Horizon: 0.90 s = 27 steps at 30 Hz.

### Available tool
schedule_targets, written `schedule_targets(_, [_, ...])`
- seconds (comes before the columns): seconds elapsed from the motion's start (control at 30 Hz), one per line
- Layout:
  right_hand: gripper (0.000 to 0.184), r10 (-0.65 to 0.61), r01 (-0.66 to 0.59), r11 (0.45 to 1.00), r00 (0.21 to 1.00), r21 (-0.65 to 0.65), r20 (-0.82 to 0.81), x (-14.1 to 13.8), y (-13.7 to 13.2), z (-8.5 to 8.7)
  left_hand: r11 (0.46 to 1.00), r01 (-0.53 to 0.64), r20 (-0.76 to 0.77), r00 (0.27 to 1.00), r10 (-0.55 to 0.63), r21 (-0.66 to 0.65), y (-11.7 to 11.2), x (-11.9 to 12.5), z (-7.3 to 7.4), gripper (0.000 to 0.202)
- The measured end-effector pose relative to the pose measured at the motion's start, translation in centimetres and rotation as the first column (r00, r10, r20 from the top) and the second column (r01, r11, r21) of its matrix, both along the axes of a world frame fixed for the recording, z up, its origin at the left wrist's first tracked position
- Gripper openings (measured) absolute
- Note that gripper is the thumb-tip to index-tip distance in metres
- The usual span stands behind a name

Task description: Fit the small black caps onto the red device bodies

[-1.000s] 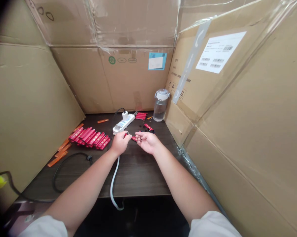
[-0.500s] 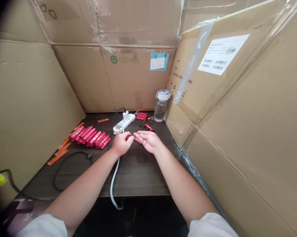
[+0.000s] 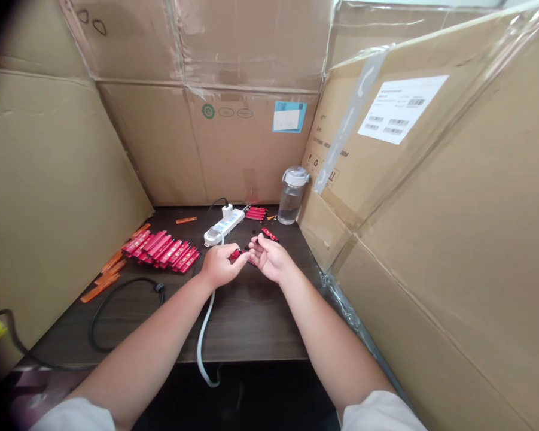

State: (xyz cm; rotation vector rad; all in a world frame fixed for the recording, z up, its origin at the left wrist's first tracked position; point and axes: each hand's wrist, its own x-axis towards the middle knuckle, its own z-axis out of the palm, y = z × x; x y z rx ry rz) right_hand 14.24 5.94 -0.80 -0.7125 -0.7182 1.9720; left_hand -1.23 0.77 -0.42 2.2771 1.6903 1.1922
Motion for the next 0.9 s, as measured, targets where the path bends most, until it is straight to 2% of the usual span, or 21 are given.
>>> schedule_targets(0.17, [0.007,-0.033,0.033,0.997,0.999,0.075,-0.005,0.00,-0.19,0.01,1.000,0.002,0.027,1.000,-0.002,-0.020,0.11,0.02,-0.12,0.041])
schedule_targets(0.4, [0.008,-0.075,0.072,0.992,0.997,0.103,0.031,-0.17,-0.69,0.36,0.996,-0.056,0.098,0.993,0.062,-0.068,0.40,-0.09,-0.08,0.043])
schedule_targets(0.7, [0.012,-0.110,0.100,0.987,0.991,0.127,0.073,-0.03,-0.78,0.55,0.990,-0.072,0.129,0.988,0.087,-0.119,0.64,-0.35,0.01,0.041])
schedule_targets(0.9, [0.012,-0.209,0.188,0.965,0.972,0.183,0.105,-0.35,-1.02,0.66,0.992,-0.058,0.133,0.988,0.073,-0.115,0.73,-0.30,-0.12,0.043])
